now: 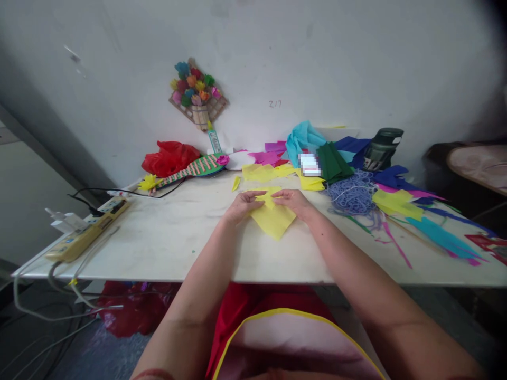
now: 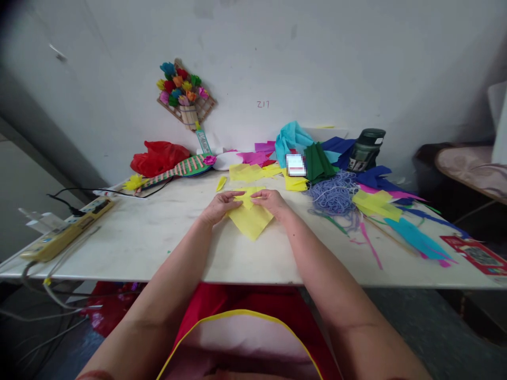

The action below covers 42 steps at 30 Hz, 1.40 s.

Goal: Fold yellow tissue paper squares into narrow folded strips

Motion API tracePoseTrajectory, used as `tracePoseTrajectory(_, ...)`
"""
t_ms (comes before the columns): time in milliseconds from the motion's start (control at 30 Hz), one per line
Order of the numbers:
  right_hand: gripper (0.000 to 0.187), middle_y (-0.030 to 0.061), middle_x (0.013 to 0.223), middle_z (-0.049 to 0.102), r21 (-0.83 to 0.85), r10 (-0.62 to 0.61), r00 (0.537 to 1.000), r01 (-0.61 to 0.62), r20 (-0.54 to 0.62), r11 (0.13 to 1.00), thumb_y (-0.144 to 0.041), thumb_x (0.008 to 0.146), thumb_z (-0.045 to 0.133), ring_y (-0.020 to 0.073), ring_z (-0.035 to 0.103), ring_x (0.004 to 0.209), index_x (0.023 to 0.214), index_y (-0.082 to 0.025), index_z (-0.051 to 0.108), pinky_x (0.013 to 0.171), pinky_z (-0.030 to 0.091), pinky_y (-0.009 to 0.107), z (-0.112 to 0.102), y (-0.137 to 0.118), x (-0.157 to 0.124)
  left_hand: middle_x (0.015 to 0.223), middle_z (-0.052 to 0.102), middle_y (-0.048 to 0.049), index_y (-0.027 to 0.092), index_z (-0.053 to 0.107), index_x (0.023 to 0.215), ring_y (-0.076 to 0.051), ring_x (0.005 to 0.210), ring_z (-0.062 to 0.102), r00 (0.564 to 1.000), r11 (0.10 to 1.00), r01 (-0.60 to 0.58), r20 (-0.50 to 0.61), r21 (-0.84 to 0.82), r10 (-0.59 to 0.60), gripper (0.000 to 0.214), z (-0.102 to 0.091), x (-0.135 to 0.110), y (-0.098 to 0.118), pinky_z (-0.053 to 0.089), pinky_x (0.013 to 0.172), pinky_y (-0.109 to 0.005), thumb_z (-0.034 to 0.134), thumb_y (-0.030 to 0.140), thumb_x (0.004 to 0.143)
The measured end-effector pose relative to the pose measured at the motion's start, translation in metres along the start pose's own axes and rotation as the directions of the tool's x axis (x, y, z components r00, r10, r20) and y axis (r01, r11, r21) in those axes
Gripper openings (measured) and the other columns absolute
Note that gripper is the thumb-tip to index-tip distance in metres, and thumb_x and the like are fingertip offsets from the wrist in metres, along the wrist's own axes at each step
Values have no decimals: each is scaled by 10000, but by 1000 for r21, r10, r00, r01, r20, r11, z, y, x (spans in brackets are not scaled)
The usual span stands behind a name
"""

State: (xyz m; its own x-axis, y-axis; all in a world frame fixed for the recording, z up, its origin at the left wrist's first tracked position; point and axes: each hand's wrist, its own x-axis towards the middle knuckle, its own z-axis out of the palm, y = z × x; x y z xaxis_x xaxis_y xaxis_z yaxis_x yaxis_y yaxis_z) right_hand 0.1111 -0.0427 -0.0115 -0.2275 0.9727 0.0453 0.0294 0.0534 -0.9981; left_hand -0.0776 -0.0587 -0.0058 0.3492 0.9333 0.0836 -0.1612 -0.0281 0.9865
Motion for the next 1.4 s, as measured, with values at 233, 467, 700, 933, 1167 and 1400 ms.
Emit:
tracePoseTrajectory(233, 250, -14, 590, 599, -77, -44, 999, 42, -19, 996, -346, 503, 719, 121, 527, 563, 629, -164, 602, 559, 396, 255, -3, 6, 4, 604, 618, -11, 120, 599, 1093, -123, 572, 580, 1000, 995, 20, 1, 100, -20, 566, 0, -2, 4, 431, 574, -233, 725, 263, 559)
tracePoseTrajectory(467, 254, -31, 541, 561, -128, -56, 998, 56, -1, 990, -350, 482, 730, 107, 480, 532, 603, -165, 604, 534, 356, 245, 0, 4, 2, 601, 608, -36, 105, 653, 728, -99, 503, 508, 997, 954, 63, -66, 294, -45, 347, 1, 1, 3, 352, 483, -218, 703, 404, 561)
tracePoseTrajectory(700, 243, -9, 598, 605, -135, -35, 999, 39, 36, 990, -348, 532, 705, 117, 503, 569, 685, -166, 659, 541, 371, 239, -1, 2, 0, 523, 526, 12, 126, 601, 647, -68, 454, 432, 997, 920, 44, -78, 388, -15, 311, 4, 2, 1, 293, 449, -200, 688, 411, 559)
tracePoseTrajectory(933, 208, -32, 523, 538, -230, -101, 994, 105, 30, 967, -364, 560, 675, 96, 451, 513, 599, -162, 640, 518, 350, 235, 1, -1, -2, 514, 500, 19, 128, 600, 665, -61, 454, 401, 1000, 879, 3, -21, 477, 9, 317, 7, 0, 3, 267, 435, -196, 657, 432, 595)
tracePoseTrajectory(1167, 227, -21, 562, 565, -300, -175, 983, 181, 47, 937, -375, 583, 647, 104, 472, 546, 635, -153, 645, 553, 368, 239, 2, -1, -1, 528, 466, 33, 129, 568, 661, -50, 458, 368, 999, 850, -26, 43, 526, 4, 325, 5, 0, 3, 242, 424, -185, 630, 446, 622)
tracePoseTrajectory(1400, 221, -17, 546, 559, -326, -181, 983, 168, -12, 930, -366, 578, 650, 103, 460, 528, 617, -149, 635, 524, 362, 235, 2, 0, 2, 525, 474, 27, 127, 555, 650, -59, 461, 384, 1000, 853, -28, 27, 520, 16, 339, 7, 3, -3, 266, 434, -192, 626, 456, 611)
